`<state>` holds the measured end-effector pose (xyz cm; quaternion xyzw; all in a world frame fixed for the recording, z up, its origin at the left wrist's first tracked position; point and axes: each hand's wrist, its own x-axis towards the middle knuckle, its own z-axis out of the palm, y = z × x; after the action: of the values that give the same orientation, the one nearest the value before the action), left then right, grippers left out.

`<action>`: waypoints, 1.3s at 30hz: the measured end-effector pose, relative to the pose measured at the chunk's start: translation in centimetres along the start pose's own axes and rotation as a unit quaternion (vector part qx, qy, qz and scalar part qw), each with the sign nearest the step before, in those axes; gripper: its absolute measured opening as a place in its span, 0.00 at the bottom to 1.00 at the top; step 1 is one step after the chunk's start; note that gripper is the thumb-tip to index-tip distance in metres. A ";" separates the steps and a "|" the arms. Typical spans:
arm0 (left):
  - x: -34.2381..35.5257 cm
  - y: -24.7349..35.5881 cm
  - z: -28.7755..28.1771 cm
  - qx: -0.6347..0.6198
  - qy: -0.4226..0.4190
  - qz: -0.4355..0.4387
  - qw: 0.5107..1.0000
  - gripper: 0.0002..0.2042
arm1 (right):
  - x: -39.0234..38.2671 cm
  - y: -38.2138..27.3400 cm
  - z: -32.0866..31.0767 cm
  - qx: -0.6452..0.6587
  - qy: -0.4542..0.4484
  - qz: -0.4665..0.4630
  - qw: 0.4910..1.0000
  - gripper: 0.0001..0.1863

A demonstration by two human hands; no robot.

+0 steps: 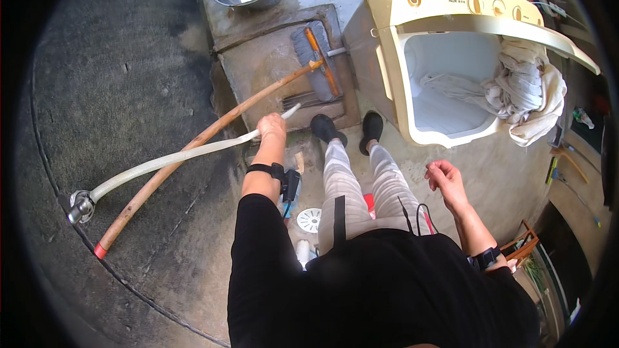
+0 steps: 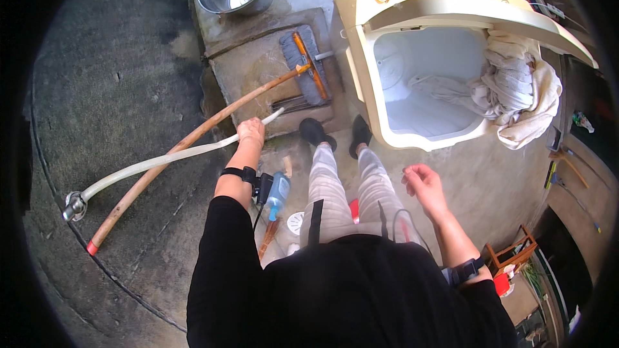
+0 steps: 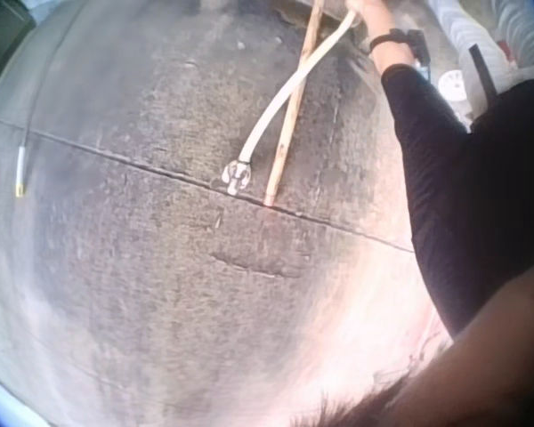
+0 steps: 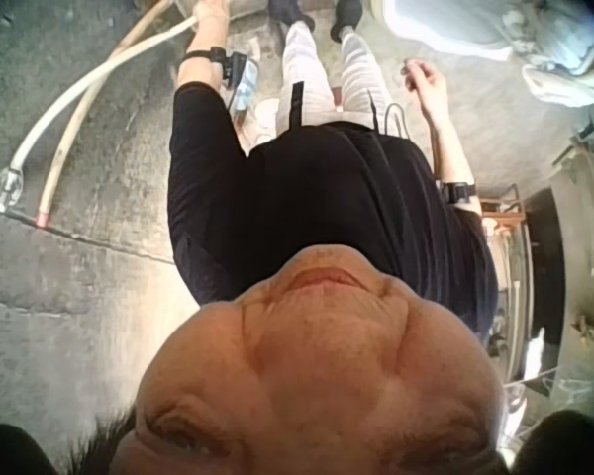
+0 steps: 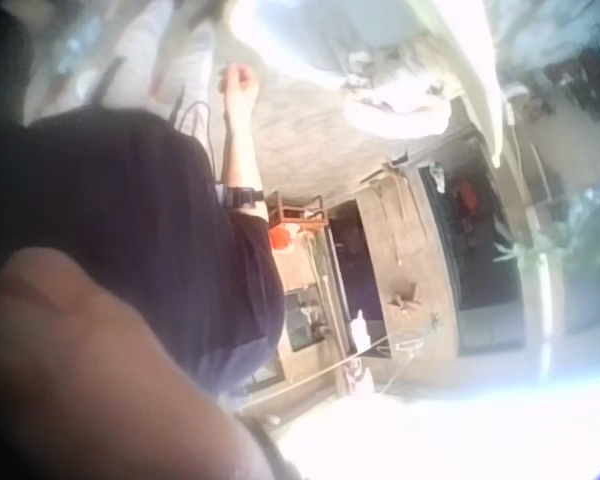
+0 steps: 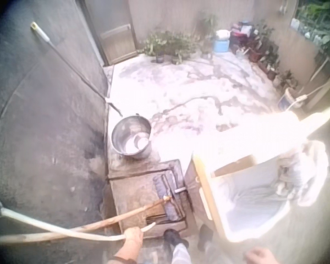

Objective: The person picks up a squeegee tool, uses a hose to fill a basin with water, and places clothes into a two-tub washing machine.

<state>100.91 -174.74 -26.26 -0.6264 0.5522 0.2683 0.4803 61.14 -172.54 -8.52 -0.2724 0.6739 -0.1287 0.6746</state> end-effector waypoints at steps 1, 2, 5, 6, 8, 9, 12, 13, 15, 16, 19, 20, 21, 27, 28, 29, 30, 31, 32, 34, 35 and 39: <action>-0.7 0.4 -1.0 -0.009 0.048 0.014 0.999 0.12 | 0.0 -0.2 0.0 -0.001 0.002 -0.002 1.000 0.07; -1.4 0.6 -1.9 -0.018 0.095 0.027 0.995 0.11 | 0.0 -0.4 0.1 0.000 -0.006 -0.005 1.000 0.07; -3.4 0.1 -3.8 -0.099 0.111 0.005 0.989 0.11 | -0.1 -0.8 0.2 -0.001 -0.025 -0.021 0.999 0.08; -4.1 0.1 -4.6 -0.151 0.098 -0.007 0.984 0.11 | -0.1 -0.9 0.1 -0.001 -0.028 -0.030 0.999 0.08; -6.3 0.1 -5.7 -0.172 0.083 -0.012 0.982 0.12 | -0.3 -1.5 -0.1 -0.001 -0.031 -0.040 0.999 0.08; -7.3 0.3 -6.0 -0.200 0.062 -0.015 0.978 0.13 | -0.6 -1.7 -0.4 -0.003 -0.030 -0.045 0.999 0.08; -11.2 0.5 -7.0 -0.249 0.043 -0.031 0.967 0.14 | -0.5 -2.2 -1.3 0.011 -0.045 -0.092 0.995 0.08; -12.5 0.6 -6.9 -0.282 0.070 -0.028 0.956 0.14 | -0.5 -2.3 -1.6 0.016 -0.044 -0.097 0.994 0.08; -16.1 0.2 -7.6 -0.378 0.058 -0.009 0.924 0.14 | -0.3 -3.0 -1.8 0.016 -0.057 -0.114 0.992 0.09; -18.2 0.0 -8.1 -0.428 0.070 0.004 0.901 0.13 | -0.2 -3.4 -1.8 0.023 -0.052 -0.118 0.991 0.09; -23.5 -1.3 -7.9 -0.507 0.090 0.047 0.856 0.13 | 0.7 -4.7 -1.3 0.049 -0.071 -0.113 0.990 0.09; -25.9 -1.3 -8.7 -0.534 0.093 0.050 0.839 0.13 | 1.3 -5.3 -1.2 0.063 -0.073 -0.106 0.990 0.09; -27.9 -1.2 -9.7 -0.548 0.085 0.049 0.831 0.14 | 2.3 -5.6 -1.4 0.082 -0.060 -0.114 0.988 0.09; -36.1 -0.8 -14.9 -0.541 0.088 0.115 0.829 0.15 | 9.1 -7.6 -2.2 0.298 0.024 -0.035 0.954 0.10; -36.4 -0.4 -15.8 -0.521 0.094 0.162 0.833 0.15 | 10.3 -8.0 -2.1 0.388 0.036 0.016 0.921 0.09; -36.3 0.0 -16.7 -0.499 0.098 0.210 0.835 0.15 | 11.4 -8.3 -2.0 0.391 0.039 0.013 0.919 0.09; -36.3 0.1 -17.2 -0.499 0.103 0.207 0.835 0.15 | 12.5 -8.7 -1.1 0.448 0.044 0.023 0.892 0.10; -35.6 0.8 -18.2 -0.471 0.100 0.228 0.846 0.15 | 13.8 -8.8 -1.3 0.506 0.061 0.030 0.860 0.11; -34.7 1.5 -19.1 -0.444 0.097 0.249 0.856 0.15 | 15.1 -8.9 -1.6 0.509 0.069 0.025 0.858 0.11; -33.4 2.6 -20.1 -0.426 0.092 0.254 0.863 0.14 | 17.6 -9.2 -1.1 0.635 0.096 0.073 0.763 0.10; -32.5 3.0 -20.1 -0.369 0.148 0.272 0.876 0.14 | 18.5 -9.3 -0.5 0.658 0.110 0.064 0.742 0.09; -31.0 3.5 -21.1 -0.326 0.122 0.220 0.911 0.13 | 20.1 -9.2 2.8 0.469 0.111 -0.048 0.875 0.09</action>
<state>85.82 -179.95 7.85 -0.6389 0.6120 0.4537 0.1068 66.82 -190.40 -20.60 0.0599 0.5912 -0.4910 0.6370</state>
